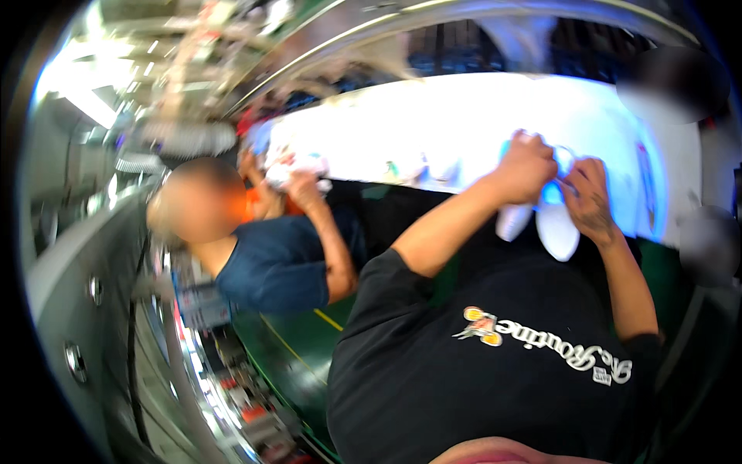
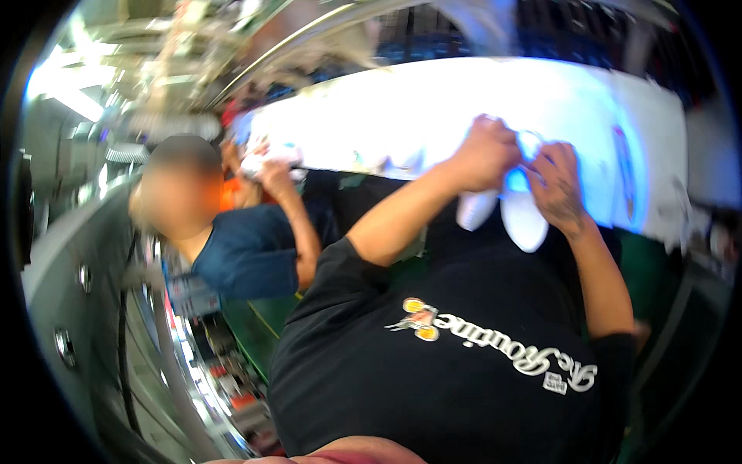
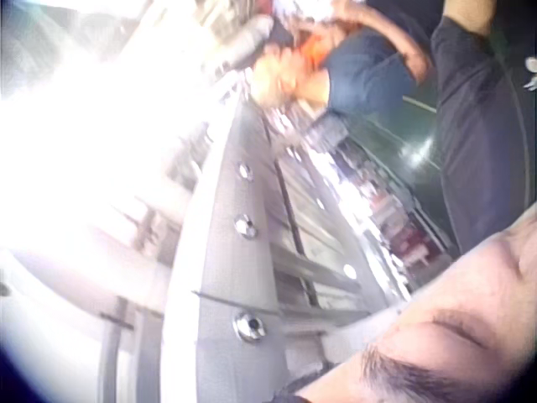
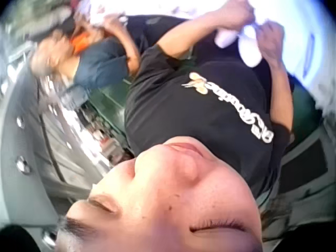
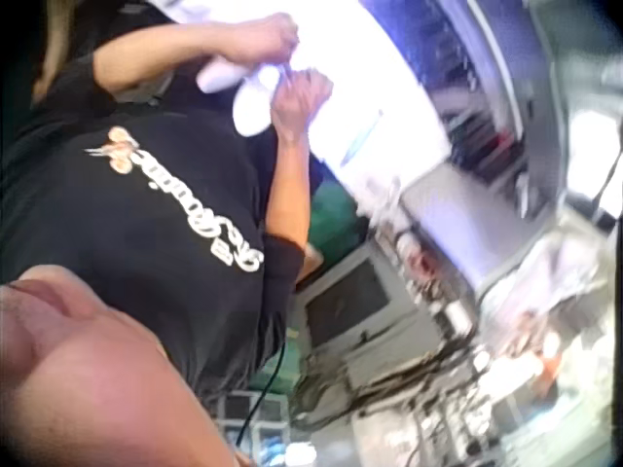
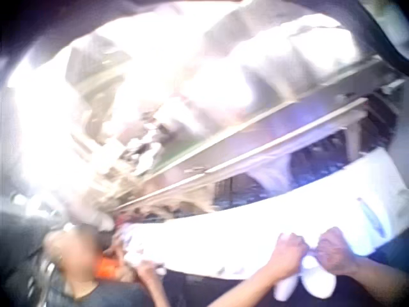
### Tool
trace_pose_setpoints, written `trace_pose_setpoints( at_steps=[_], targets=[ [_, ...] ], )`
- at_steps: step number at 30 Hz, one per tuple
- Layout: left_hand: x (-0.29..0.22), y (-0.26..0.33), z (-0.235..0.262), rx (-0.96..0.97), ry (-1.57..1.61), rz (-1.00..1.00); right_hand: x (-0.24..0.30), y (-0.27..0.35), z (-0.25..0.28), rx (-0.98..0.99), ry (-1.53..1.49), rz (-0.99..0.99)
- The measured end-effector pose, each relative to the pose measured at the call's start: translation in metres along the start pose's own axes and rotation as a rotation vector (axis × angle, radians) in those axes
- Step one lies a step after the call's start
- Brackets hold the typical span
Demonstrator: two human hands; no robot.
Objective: The person assembles a white sneaker by hand, inserting a teal insole into the shoe and using a blue marker to apply a substance to the interior. The person repeatedly handles the shoe and insole, adjusting their fit and applying the marker to different areas of the shoe's interior.
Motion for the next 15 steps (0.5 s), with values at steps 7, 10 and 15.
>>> trace_pose_setpoints(
  at_steps=[7, 10, 15],
  targets=[
    [-0.006, 0.010, 0.006, -0.007, -0.037, 0.045, 0.006, -0.004, -0.014, 0.141, -0.053, 0.022],
    [0.002, 0.006, 0.008, -0.010, 0.011, 0.088, -0.002, -0.006, -0.016, 0.070, -0.076, 0.017],
    [-0.020, 0.034, 0.024, -0.406, 0.111, 0.085, -0.018, 0.015, -0.005, 0.061, -0.149, -0.205]
  ],
)
Point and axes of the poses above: each hand's wrist, its own y-axis away from the middle knuckle, its own z-axis out of the back of the hand, x = y × z, the point moved 8 cm from there along -y, towards the middle knuckle, and after that the axes turned 2 degrees about x, right-handed, at the moved point
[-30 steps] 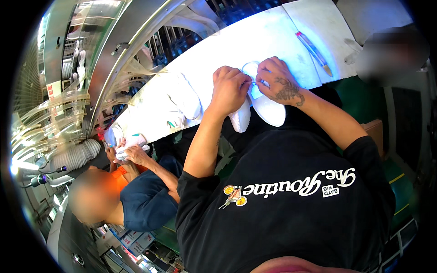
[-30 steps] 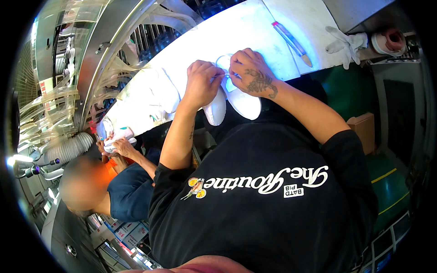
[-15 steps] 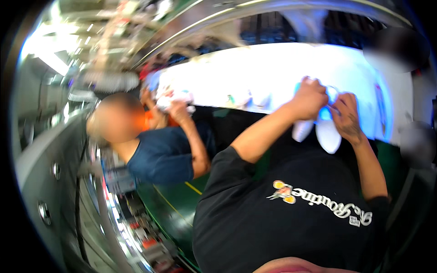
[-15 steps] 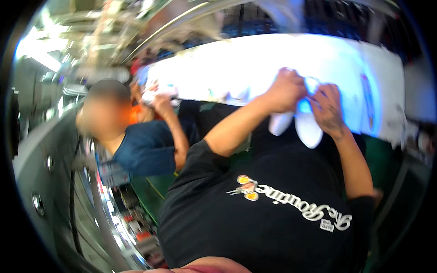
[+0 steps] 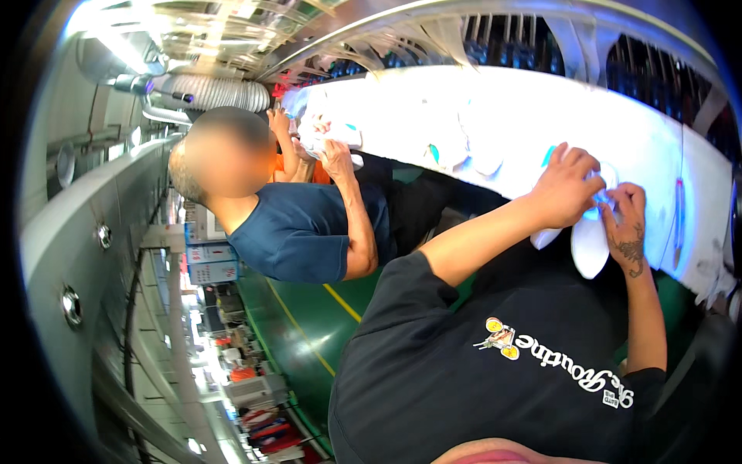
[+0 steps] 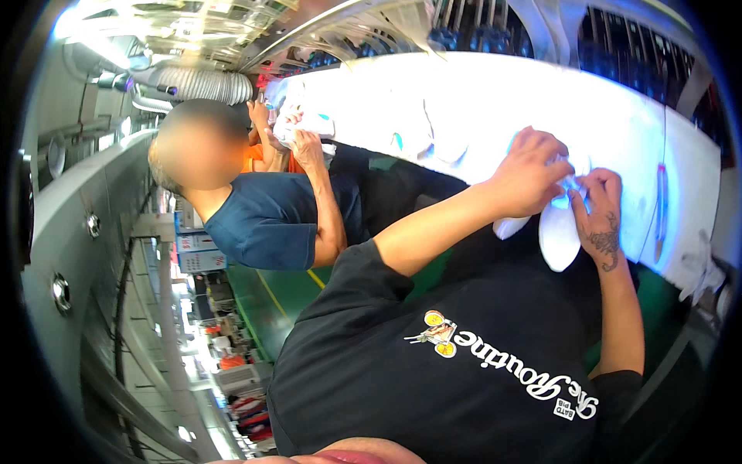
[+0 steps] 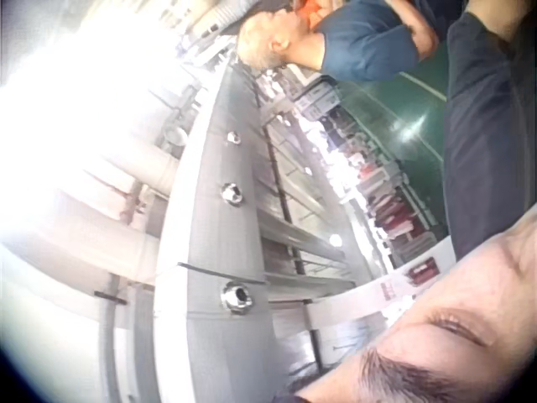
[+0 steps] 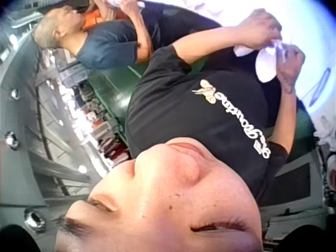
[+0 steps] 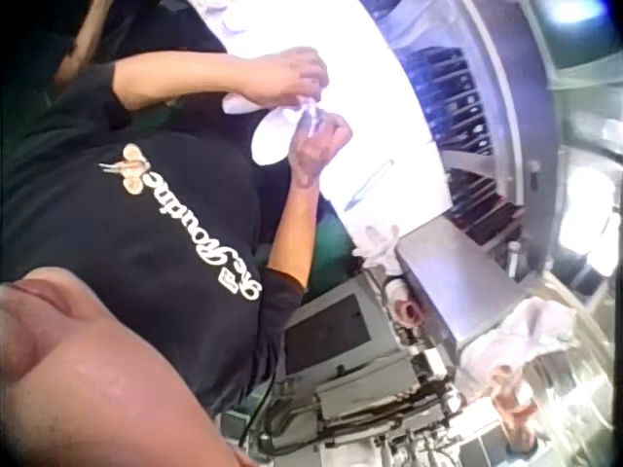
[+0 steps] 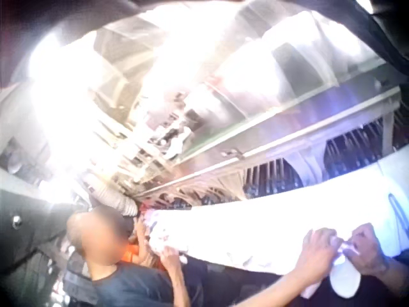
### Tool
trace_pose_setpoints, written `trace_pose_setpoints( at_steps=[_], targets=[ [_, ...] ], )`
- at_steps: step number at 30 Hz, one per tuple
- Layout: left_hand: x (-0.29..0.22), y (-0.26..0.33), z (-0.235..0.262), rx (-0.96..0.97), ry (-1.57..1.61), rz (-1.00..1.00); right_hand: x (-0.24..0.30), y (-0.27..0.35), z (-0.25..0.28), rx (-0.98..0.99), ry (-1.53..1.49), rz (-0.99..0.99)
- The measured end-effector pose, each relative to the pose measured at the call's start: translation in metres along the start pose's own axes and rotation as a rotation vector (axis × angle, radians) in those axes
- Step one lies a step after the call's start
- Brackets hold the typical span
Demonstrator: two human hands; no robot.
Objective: The person assembles a white sneaker by hand, inserting a teal insole into the shoe and using a blue marker to apply a substance to the interior. The person repeatedly handles the shoe and insole, adjusting their fit and applying the marker to different areas of the shoe's interior.
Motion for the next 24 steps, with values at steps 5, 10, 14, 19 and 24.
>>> trace_pose_setpoints(
  at_steps=[5, 10, 14, 19, 24],
  targets=[
    [-0.010, 0.101, 0.032, -0.109, 0.005, 0.384, 0.043, 0.068, 0.017, 0.176, 0.078, 0.312],
    [0.002, 0.127, 0.015, -0.064, 0.125, 0.504, 0.043, 0.078, 0.007, 0.168, 0.186, 0.425],
    [-0.023, 0.094, 0.082, -0.251, 0.051, 0.280, 0.096, 0.060, 0.036, 0.015, -0.145, 0.436],
    [-0.060, 0.056, 0.090, -0.193, 0.315, 0.080, 0.130, 0.043, 0.055, -0.162, -0.343, 0.327],
    [-0.057, 0.051, 0.077, -0.089, 0.705, 0.291, 0.123, 0.046, 0.046, -0.149, -0.327, 0.225]
  ],
)
Point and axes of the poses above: each hand's wrist, its own y-axis away from the middle knuckle, its own z-axis out of the back of the hand, x = y × z, the point moved 8 cm from there along -y, towards the middle knuckle, and after that the axes turned 2 degrees about x, right-handed, at the moved point
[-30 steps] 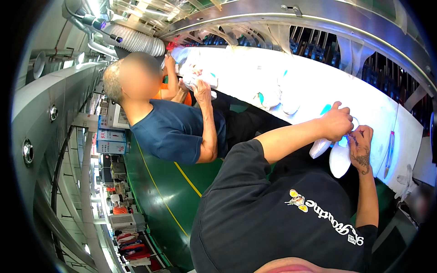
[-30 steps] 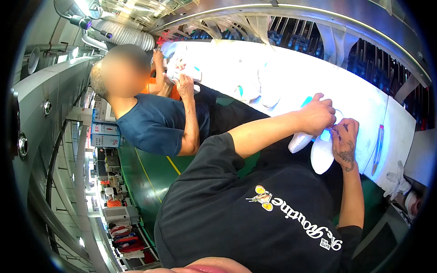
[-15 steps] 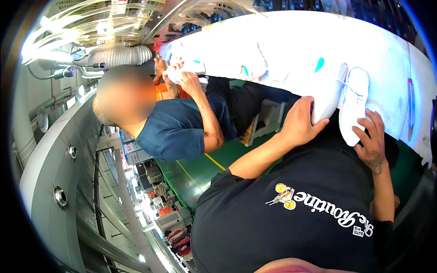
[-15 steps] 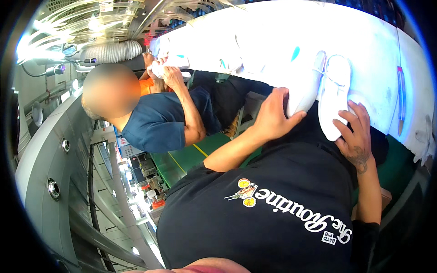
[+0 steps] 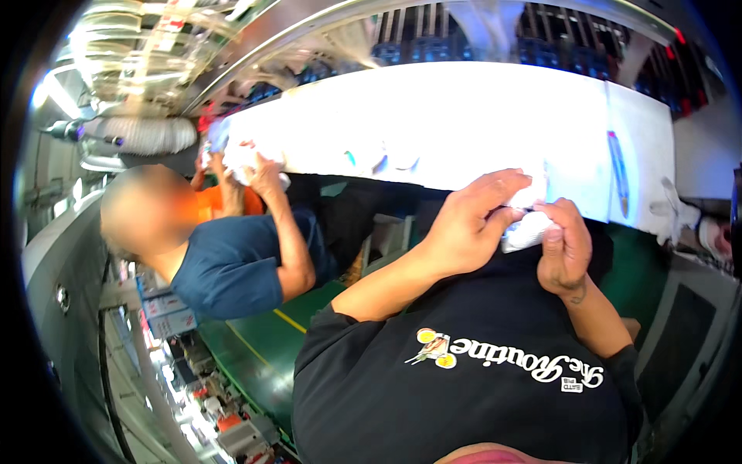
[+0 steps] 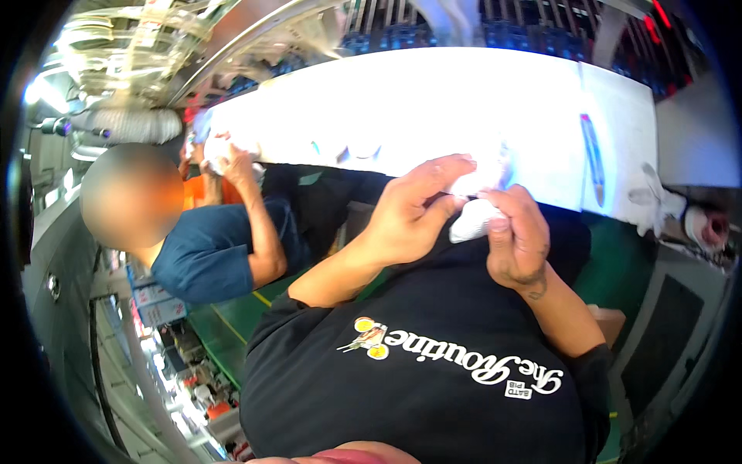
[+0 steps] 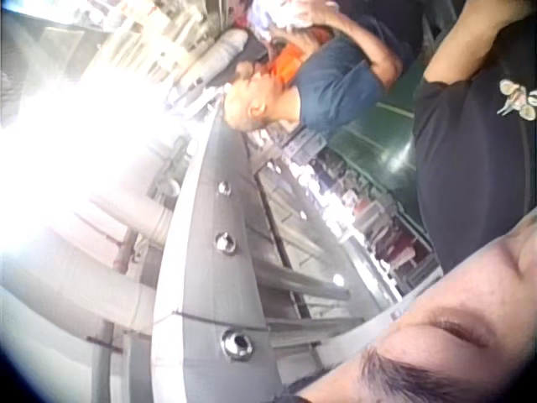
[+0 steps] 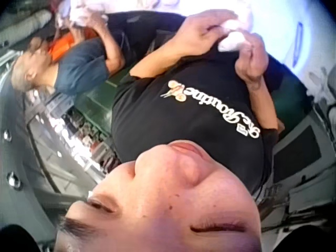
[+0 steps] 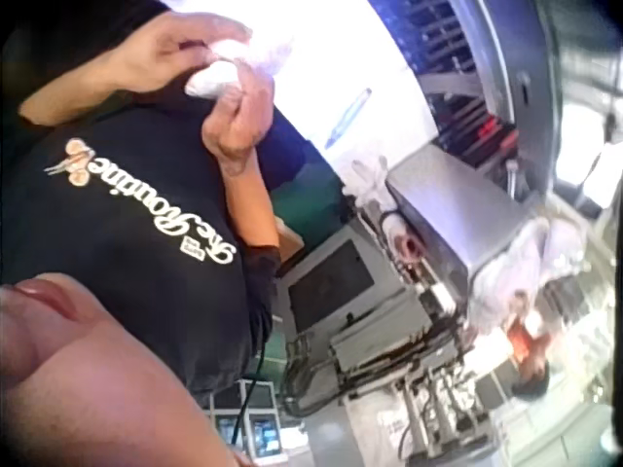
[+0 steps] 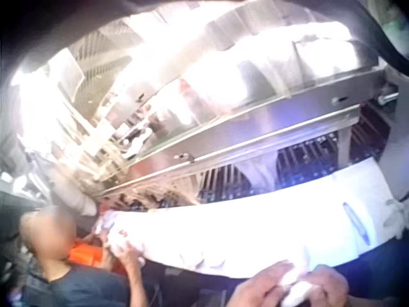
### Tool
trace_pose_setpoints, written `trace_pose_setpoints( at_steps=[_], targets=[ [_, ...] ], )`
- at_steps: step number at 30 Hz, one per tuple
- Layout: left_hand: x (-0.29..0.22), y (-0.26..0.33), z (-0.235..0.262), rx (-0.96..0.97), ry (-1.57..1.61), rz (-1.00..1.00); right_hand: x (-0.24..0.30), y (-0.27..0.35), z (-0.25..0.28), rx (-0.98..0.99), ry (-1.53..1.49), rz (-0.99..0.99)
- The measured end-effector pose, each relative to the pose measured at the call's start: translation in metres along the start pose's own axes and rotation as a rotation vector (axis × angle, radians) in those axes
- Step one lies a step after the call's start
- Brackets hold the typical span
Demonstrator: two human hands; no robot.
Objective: The person assembles a white sneaker by hand, inserting a teal insole into the shoe and using a blue marker to apply a substance to the interior. The person repeatedly handles the shoe and insole, adjusting their fit and applying the marker to different areas of the shoe's interior.
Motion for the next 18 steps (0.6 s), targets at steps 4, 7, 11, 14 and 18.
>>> trace_pose_setpoints(
  at_steps=[4, 7, 11, 14, 18],
  targets=[
    [0.022, 0.014, -0.031, 0.082, 0.376, 0.106, -0.008, 0.030, 0.004, -0.086, -0.122, -0.070],
    [0.031, 0.031, -0.043, 0.021, 0.701, 0.068, 0.000, 0.037, 0.015, -0.140, -0.064, -0.086],
    [0.017, 0.039, -0.057, 0.042, 0.532, -0.153, 0.011, 0.049, 0.023, -0.139, -0.052, -0.140],
    [0.019, 0.043, -0.059, 0.068, 0.314, -0.223, 0.015, 0.057, 0.019, -0.157, -0.060, -0.137],
    [0.019, 0.047, -0.054, 0.057, 0.224, -0.222, 0.016, 0.059, 0.013, -0.143, -0.033, -0.147]
  ],
)
Point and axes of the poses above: each hand's wrist, its own y-axis away from the middle knuckle, its own z-axis out of the back of the hand, x = y × z, the point moved 8 cm from there along -y, towards the middle knuckle, and after that the axes turned 2 degrees about x, right-handed, at the moved point
